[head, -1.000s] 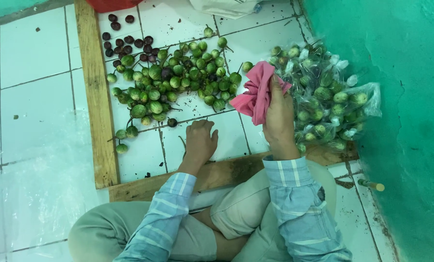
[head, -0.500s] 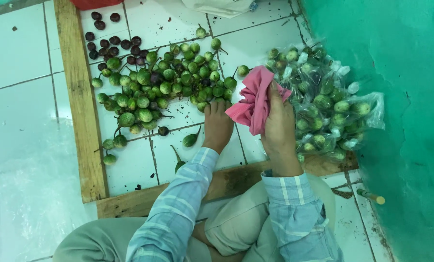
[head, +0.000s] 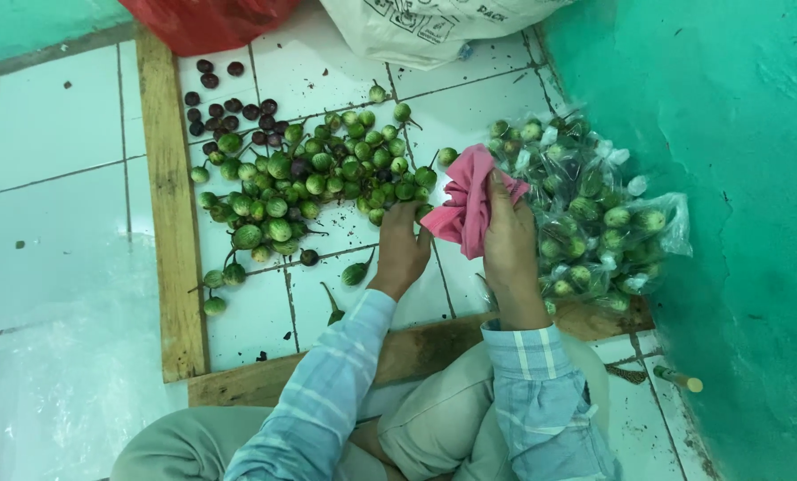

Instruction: Wiping small green fruits with a cloth to clean them

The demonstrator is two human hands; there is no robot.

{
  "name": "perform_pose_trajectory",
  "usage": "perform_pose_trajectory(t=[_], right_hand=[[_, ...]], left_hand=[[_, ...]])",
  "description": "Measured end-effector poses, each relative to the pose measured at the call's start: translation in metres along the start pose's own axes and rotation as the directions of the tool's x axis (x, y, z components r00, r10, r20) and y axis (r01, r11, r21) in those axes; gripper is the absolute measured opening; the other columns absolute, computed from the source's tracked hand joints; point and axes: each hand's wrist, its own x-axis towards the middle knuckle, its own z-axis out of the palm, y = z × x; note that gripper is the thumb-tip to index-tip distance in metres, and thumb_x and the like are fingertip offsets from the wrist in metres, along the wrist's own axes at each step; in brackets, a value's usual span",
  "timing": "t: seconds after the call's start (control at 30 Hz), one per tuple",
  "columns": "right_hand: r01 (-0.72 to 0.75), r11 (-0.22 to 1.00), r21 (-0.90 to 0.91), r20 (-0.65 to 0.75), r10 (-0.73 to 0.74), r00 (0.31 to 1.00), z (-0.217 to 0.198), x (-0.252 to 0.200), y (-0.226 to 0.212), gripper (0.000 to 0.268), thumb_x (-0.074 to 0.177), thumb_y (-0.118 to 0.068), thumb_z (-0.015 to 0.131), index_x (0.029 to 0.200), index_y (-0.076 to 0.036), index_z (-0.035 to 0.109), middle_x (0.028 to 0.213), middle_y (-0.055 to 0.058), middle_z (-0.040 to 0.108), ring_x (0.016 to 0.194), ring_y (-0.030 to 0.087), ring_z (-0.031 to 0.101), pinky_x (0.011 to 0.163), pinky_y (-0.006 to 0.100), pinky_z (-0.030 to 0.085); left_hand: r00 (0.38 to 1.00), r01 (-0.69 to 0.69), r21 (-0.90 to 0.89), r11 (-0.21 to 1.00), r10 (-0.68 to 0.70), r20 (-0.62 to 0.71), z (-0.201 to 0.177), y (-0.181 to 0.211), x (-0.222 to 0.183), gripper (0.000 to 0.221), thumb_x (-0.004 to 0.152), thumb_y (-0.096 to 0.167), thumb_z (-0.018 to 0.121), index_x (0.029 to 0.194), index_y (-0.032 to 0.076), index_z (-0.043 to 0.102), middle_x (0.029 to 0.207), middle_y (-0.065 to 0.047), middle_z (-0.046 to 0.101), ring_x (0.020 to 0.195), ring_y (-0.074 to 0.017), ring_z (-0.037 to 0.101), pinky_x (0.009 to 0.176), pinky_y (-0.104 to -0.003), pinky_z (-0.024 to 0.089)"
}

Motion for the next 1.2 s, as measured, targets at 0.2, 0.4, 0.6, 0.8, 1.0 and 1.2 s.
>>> perform_pose_trajectory(t=[0.2, 0.4, 0.6, 0.8, 1.0, 1.2], right_hand=[[0.014, 0.941, -0.338, 0.151, 0.039, 0.988, 0.006, -0.021, 0.014, 0.044, 0.1, -0.05, 0.061, 0.104, -0.006, 0.068, 0.085, 0.012, 0.07, 0.078, 0.024, 0.072, 0.069, 0.041, 0.059], [0.104, 0.698, -0.708, 0.38, 0.253, 0.89, 0.055, -0.105, -0.012, 0.053, 0.093, -0.057, 0.058, 0.1, -0.005, 0.068, 0.085, 0.017, 0.073, 0.089, 0.034, 0.075, 0.075, 0.047, 0.055], [0.343, 0.617, -0.708, 0.591, 0.253, 0.766, 0.048, -0.123, 0.038, 0.054, 0.091, -0.048, 0.069, 0.1, 0.005, 0.065, 0.091, 0.027, 0.07, 0.094, 0.048, 0.071, 0.072, 0.051, 0.054], [0.438, 0.653, -0.618, 0.648, 0.108, 0.754, 0.041, -0.134, 0.043, 0.041, 0.093, -0.037, 0.07, 0.084, 0.002, 0.066, 0.07, 0.024, 0.067, 0.074, 0.032, 0.071, 0.058, 0.041, 0.051], [0.355, 0.687, -0.634, 0.558, 0.089, 0.825, -0.001, -0.105, 0.118, 0.047, 0.1, -0.048, 0.063, 0.075, -0.008, 0.065, 0.063, 0.011, 0.066, 0.063, 0.023, 0.066, 0.056, 0.035, 0.05], [0.357, 0.838, -0.412, 0.609, -0.038, 0.792, 0.004, -0.155, 0.111, 0.058, 0.106, -0.048, 0.053, 0.133, 0.003, 0.053, 0.129, 0.029, 0.063, 0.128, 0.044, 0.057, 0.11, 0.057, 0.042]], left_hand=[[0.968, 0.244, -0.357, 0.902, -0.201, 0.153, -0.072, -0.003, -0.056, 0.04, 0.1, 0.022, 0.068, 0.131, -0.001, 0.061, 0.113, -0.022, 0.063, 0.103, -0.0372, 0.069, 0.086, -0.045, 0.056], [0.968, 0.251, -0.511, 0.822, -0.23, 0.104, -0.109, 0.007, -0.112, 0.036, 0.089, 0.003, 0.072, 0.124, -0.004, 0.066, 0.108, -0.023, 0.066, 0.103, -0.0366, 0.071, 0.093, -0.05, 0.058], [0.984, 0.116, -0.564, 0.817, -0.171, -0.046, -0.112, -0.023, -0.16, 0.029, 0.085, 0.0, 0.077, 0.113, 0.0, 0.069, 0.096, -0.02, 0.07, 0.096, -0.0344, 0.074, 0.086, -0.048, 0.059], [0.973, 0.084, -0.697, 0.712, -0.21, -0.098, -0.085, -0.037, -0.174, 0.026, 0.083, 0.0, 0.08, 0.106, 0.007, 0.071, 0.087, -0.004, 0.072, 0.086, -0.0132, 0.068, 0.08, -0.032, 0.058], [0.953, 0.189, -0.747, 0.637, -0.301, -0.016, -0.077, -0.038, -0.179, 0.036, 0.084, 0.002, 0.081, 0.117, 0.005, 0.068, 0.094, -0.006, 0.07, 0.085, -0.0134, 0.064, 0.079, -0.03, 0.057], [0.892, 0.303, -0.796, 0.524, -0.45, 0.043, -0.074, -0.042, -0.183, 0.018, 0.096, 0.015, 0.073, 0.113, 0.009, 0.075, 0.087, -0.009, 0.072, 0.077, -0.0154, 0.068, 0.067, -0.028, 0.059]])
